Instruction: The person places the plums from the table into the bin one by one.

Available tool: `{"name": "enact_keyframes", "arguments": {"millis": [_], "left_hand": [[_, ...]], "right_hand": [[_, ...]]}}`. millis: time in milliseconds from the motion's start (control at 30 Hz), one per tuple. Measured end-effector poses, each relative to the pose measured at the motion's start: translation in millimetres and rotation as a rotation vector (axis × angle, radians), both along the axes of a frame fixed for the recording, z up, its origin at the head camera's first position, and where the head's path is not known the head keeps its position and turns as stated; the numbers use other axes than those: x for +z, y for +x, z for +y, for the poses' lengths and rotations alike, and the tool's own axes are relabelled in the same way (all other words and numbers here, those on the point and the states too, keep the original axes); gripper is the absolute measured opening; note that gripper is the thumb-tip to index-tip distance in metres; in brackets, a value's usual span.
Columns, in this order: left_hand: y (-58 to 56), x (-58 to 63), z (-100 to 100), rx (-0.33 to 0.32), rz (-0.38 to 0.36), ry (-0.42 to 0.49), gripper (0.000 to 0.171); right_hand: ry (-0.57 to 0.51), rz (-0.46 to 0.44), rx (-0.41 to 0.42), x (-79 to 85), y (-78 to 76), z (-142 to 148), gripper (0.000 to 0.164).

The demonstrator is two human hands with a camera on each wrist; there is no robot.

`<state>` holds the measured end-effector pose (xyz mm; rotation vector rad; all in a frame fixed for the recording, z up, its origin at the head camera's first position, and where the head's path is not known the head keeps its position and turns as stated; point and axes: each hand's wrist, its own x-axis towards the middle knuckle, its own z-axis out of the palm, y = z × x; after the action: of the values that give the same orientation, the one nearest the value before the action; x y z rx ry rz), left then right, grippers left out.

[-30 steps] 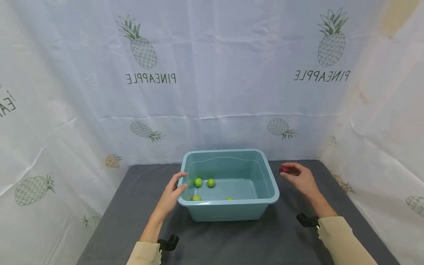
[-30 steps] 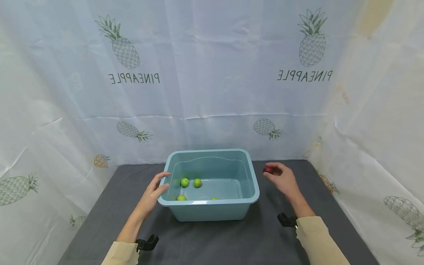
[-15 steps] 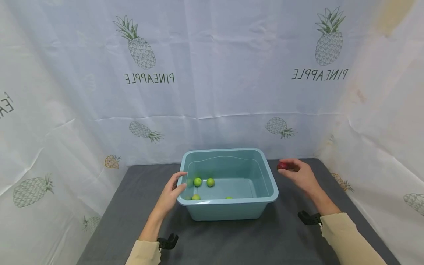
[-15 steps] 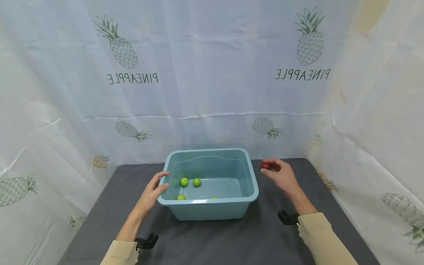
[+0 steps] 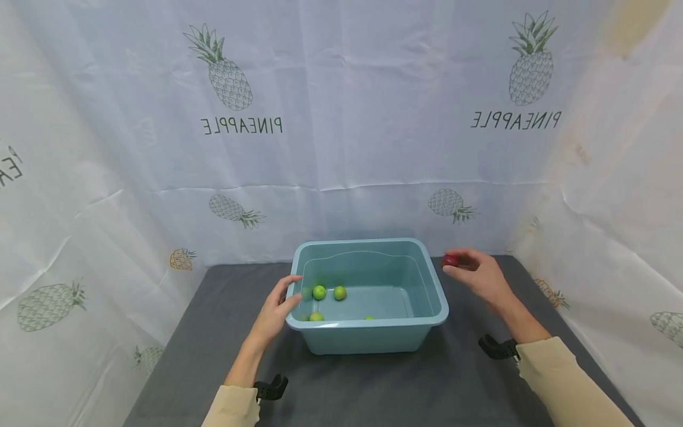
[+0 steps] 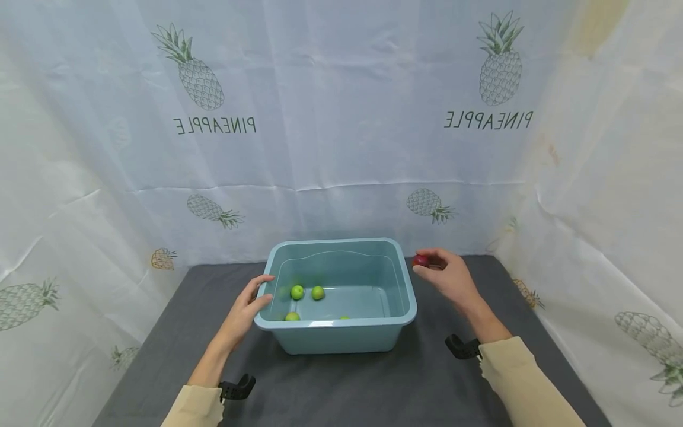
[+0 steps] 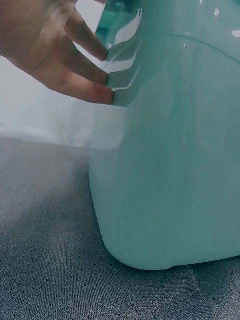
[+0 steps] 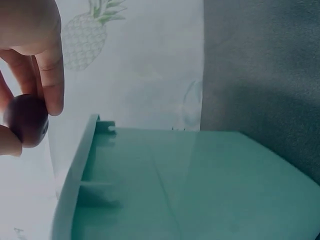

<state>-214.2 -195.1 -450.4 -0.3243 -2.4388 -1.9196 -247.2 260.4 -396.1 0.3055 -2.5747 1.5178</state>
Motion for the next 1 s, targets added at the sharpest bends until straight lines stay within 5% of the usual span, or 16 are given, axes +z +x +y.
{"name": "enact_keyframes", "arguments": {"millis": [1000], "left_hand": [[0.8,-0.9,1,0.011,0.005,-0.014,0.044]], "right_hand": [[-0.09,-0.024,0.175,46.4,-3.5,-40,0.047]]}}
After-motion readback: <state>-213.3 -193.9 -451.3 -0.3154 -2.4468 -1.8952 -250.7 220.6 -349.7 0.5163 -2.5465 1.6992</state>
